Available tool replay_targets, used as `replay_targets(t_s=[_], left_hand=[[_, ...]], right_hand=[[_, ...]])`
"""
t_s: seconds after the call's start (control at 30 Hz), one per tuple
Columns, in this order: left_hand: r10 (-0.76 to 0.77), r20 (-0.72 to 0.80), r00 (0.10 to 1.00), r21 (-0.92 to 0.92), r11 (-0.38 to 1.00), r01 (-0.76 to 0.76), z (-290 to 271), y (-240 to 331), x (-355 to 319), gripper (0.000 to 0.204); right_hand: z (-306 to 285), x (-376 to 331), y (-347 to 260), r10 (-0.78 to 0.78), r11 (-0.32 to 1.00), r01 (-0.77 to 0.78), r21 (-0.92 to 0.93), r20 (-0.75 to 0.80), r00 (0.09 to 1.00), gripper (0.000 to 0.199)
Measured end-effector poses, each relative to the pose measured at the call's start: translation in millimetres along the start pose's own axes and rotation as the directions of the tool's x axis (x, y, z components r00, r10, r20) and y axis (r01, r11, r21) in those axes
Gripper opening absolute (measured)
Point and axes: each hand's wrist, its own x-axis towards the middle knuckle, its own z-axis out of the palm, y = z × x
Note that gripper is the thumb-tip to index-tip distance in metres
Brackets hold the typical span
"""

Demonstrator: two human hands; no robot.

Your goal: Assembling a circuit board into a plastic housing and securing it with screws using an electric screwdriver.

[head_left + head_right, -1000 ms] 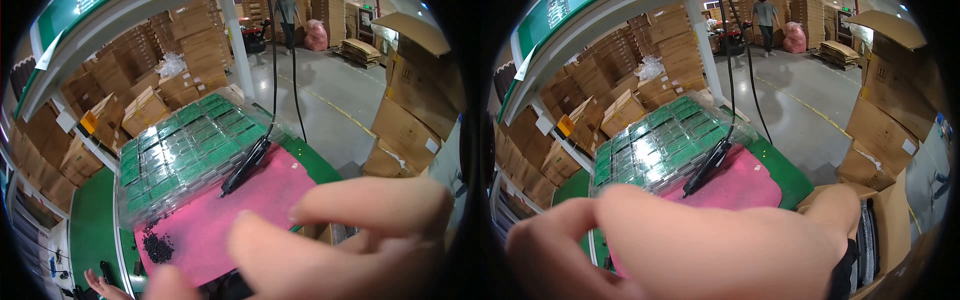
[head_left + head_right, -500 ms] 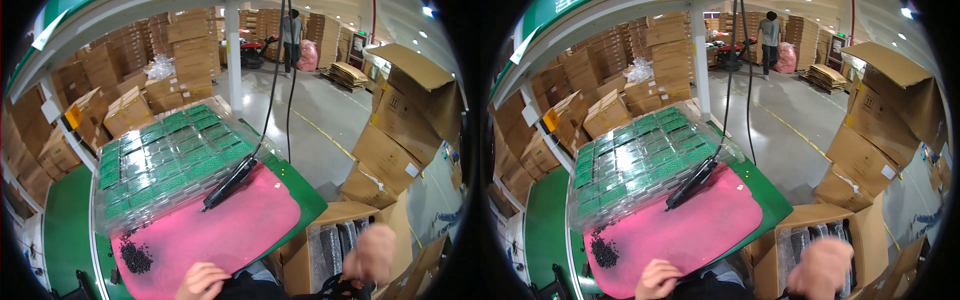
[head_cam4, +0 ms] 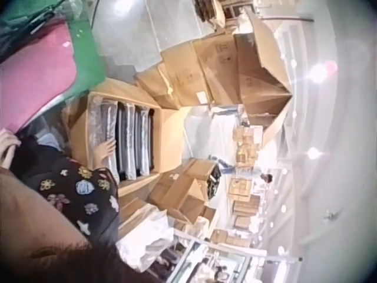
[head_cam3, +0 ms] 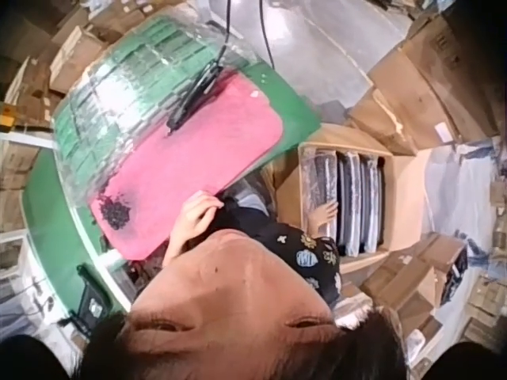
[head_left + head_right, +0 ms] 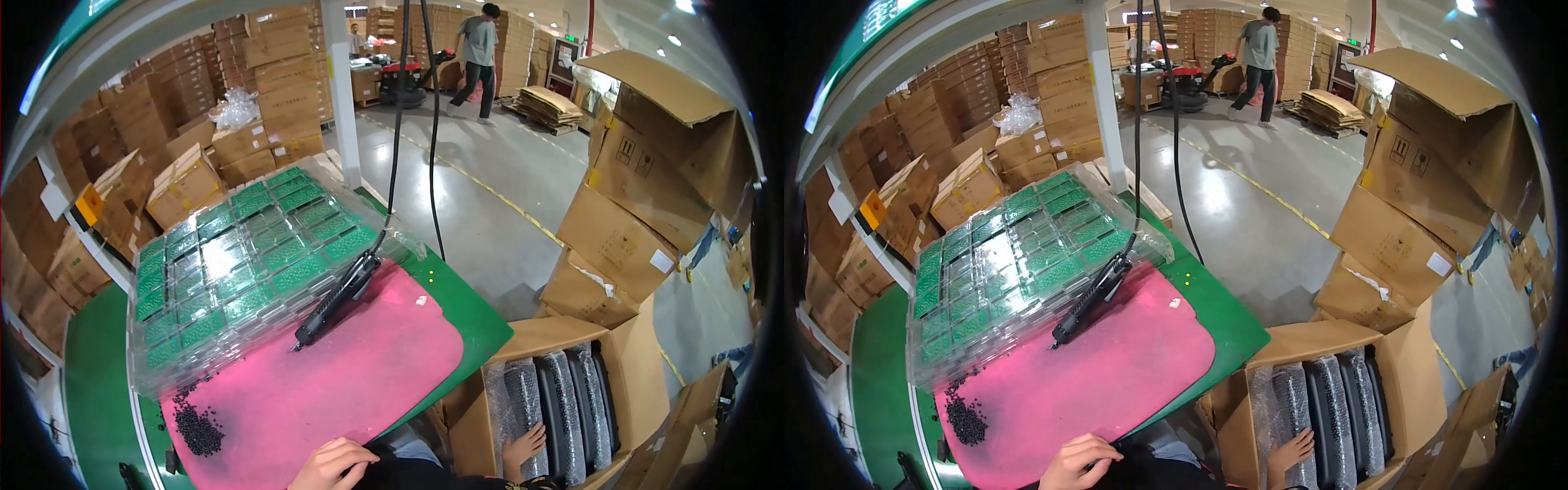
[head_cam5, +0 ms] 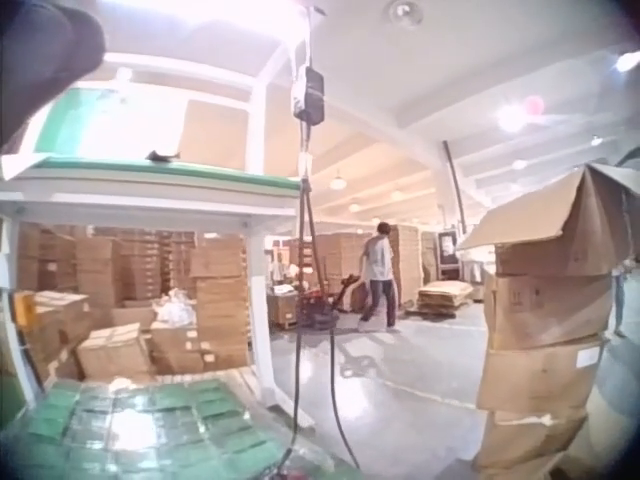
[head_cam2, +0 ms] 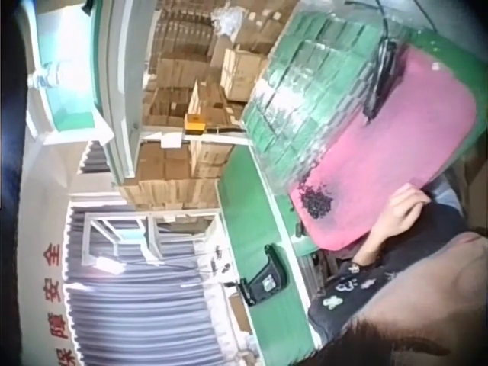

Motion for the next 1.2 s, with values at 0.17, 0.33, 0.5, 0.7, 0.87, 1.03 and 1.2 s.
replay_targets(t_s=[0.17,0.33,0.5,0.7,0.87,1.03,1.2], left_hand=[[0.009,-0.013,1.0,0.084,0.996,-0.008,2.4,4.0,2.2,0.01],[0.017,-0.023,1.0,0.109,0.994,-0.015,7.3,6.3,10.0,0.01],[0.043,-0.023,0.999,0.109,0.993,-0.041,9.6,5.4,7.7,0.01],[0.135,0.046,0.99,-0.197,0.973,-0.124,27.3,11.5,12.2,0.007],[0.257,0.211,0.943,-0.231,0.951,-0.207,53.3,5.2,7.1,0.008],[0.19,0.283,0.94,-0.285,0.953,-0.106,78.0,-10.8,-5.0,0.007],[-0.044,0.465,0.884,-0.267,0.945,0.187,98.9,-57.4,-20.1,0.017]], right_hand=[[8.7,10.1,-18.7,0.079,0.996,-0.083,-0.028,-0.122,0.989,0.1],[41.9,34.3,1.8,0.065,0.996,-0.087,-0.037,-0.406,0.912,0.078],[23.1,36.7,1.9,0.096,0.995,-0.095,0.015,-0.25,0.963,0.069],[23.9,40.6,38.6,-0.243,0.927,0.25,0.28,-0.06,0.968,0.069],[59.2,37.6,38.3,-0.228,0.807,0.049,0.589,0.233,0.945,0.047],[83.6,-0.2,22.7,-0.224,0.825,0.079,0.559,0.197,0.954,0.028],[32.5,-12.9,2.1,-0.208,0.882,0.101,0.46,0.189,0.96,0.021]])
